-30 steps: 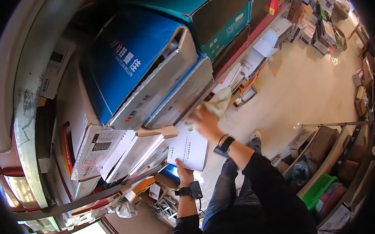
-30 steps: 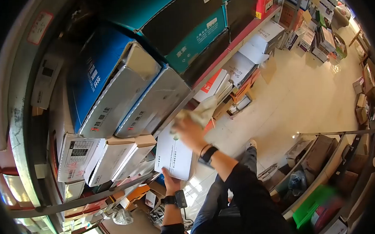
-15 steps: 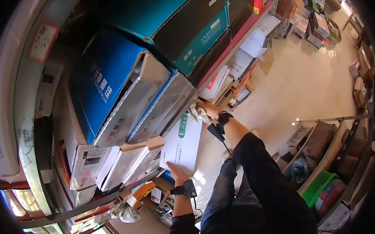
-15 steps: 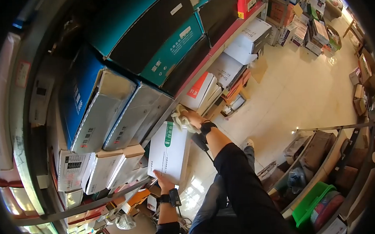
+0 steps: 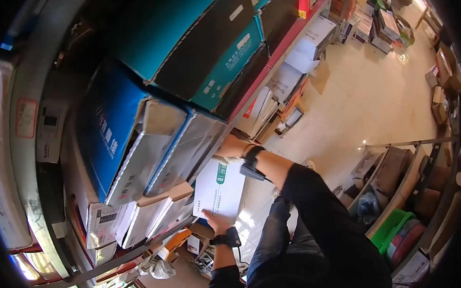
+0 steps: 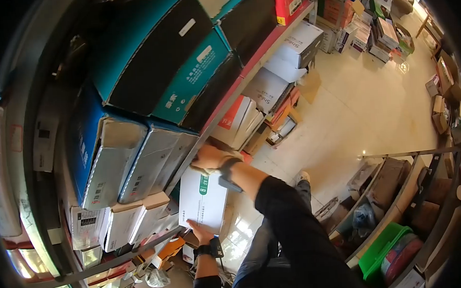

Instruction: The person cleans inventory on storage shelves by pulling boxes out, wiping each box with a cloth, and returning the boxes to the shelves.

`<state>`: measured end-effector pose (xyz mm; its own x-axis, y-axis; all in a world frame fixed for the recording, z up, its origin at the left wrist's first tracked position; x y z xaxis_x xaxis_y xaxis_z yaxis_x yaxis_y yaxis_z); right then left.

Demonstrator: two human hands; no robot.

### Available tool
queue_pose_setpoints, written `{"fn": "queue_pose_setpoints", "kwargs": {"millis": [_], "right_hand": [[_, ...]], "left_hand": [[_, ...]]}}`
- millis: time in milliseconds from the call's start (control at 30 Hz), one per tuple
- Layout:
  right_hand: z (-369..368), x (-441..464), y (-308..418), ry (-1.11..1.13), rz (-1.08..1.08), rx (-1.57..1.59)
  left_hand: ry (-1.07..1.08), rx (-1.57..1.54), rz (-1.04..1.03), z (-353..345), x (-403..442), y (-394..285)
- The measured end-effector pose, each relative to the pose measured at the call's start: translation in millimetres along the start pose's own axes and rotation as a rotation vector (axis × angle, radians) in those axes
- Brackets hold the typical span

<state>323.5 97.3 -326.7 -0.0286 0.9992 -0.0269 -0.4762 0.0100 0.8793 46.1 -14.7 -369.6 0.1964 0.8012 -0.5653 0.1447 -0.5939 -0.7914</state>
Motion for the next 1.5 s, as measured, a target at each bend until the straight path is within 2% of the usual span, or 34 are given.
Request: {"fn": "queue_pose_setpoints", "kwargs": {"millis": [33,67,100,133,167,233,267,300,367,400,467,600,633,700,767,833,900,967,1000,1033,1067,1133,1200,1267,1300,1333,1367,1400,1433,1467,1500], "right_hand": [[-9,11,-8,-0.077,0.139,-0.063],[2,6,1,-0.084,0.138,-0.062],[17,-1,16,0.016,0.011,0.115],[21,-5,22,0.118,-0.116,0.296],[21,-3,15,0.118,-0.113,0.308],[10,-10,-14,0.350,-0.217,0.561],[17,-23,-16,0.177,-0.214,0.496],[3,-26,-32,0.122,-0.115,0.620],[3,-46,-40,0.026,-0.117,0.434],[7,-62,-37,-0.010,-0.121,0.462],[25,-101,-14,-0.100,-0.117,0.518],[-9,-145,-24,-0.464,-0.094,0.853],[-16,-154,-22,-0.584,-0.067,0.877],[-25,-161,-10,-0.626,-0.104,0.866],[-29,-162,12,-0.736,-0.068,0.690],[-34,-154,34,-0.774,-0.067,0.645],[-32,-154,67,-0.698,-0.058,0.950],[-50,-164,96,-0.567,-0.013,0.352],[-63,-171,117,-0.504,0.116,0.288],[-72,-176,136,-0.438,0.242,0.223],[-74,-176,140,-0.431,0.245,0.220],[-83,-170,148,-0.282,0.272,0.087],[-79,-144,121,-0.461,0.232,0.052],[-34,-119,105,-0.505,0.070,0.052],[-11,-106,91,-0.529,0.070,0.095],[2,-99,76,-0.589,-0.039,0.084],[11,-96,65,-0.587,-0.037,0.080],[18,-93,54,-0.543,0.017,0.218],[19,-91,47,-0.498,0.070,0.358],[17,-104,64,-0.456,-0.002,0.154],[5,-117,76,-0.422,0.091,0.085]], "left_hand": [[0.005,0.006,0.002,0,0,1],[0.036,-0.024,0.008,-1,1,1],[0.064,-0.054,0.012,-3,0,-1],[0.004,-0.078,0.064,-17,-8,-11],[-0.003,-0.068,0.062,-16,-6,-11],[0.001,-0.074,0.002,-5,1,-8],[0.016,-0.117,-0.007,-2,5,-7],[0.015,-0.113,-0.006,3,6,-6],[-0.028,-0.078,0.031,3,6,-9],[-0.027,-0.079,0.031,6,6,-10],[0.274,-0.153,0.046,5,10,-12],[0.283,-0.121,0.067,5,12,-23],[0.372,-0.155,0.109,10,17,-24],[0.468,-0.177,0.155,1,15,-34],[0.368,-0.134,0.200,-8,-1,-38],[0.359,-0.096,0.221,-47,-35,-54],[0.347,-0.061,0.236,-57,-43,-61],[0.383,-0.237,0.396,-58,-45,-58],[0.597,0.125,0.182,-49,-38,-57],[0.556,0.122,0.185,-31,-15,-38],[0.553,0.115,0.182,-25,-5,-30],[0.658,0.017,0.250,-17,8,-18],[0.749,-0.078,0.315,-7,11,-12],[0.833,-0.172,0.382,4,3,-12],[0.830,-0.174,0.375,-3,-2,-17],[0.702,-0.586,0.492,-20,-13,-25],[0.549,-0.993,0.600,-34,-24,-28],[0.640,-0.286,0.358,-39,-26,-29],[0.641,-0.287,0.358,-47,-31,-31],[0.470,-0.431,0.417,-54,-34,-33],[0.296,-0.573,0.474,-56,-36,-31]]}}
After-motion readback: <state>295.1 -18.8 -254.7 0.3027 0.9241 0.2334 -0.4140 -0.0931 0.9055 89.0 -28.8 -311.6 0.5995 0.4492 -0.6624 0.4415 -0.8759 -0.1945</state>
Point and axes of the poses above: each hand's wrist, its own x-axis towards the middle knuckle, its own z-axis out of the back of the hand, y = z × x, the point moved 4 cm from there along x, towards the middle knuckle, and after that the axes turned 15 degrees about y, right-handed, at the moved point
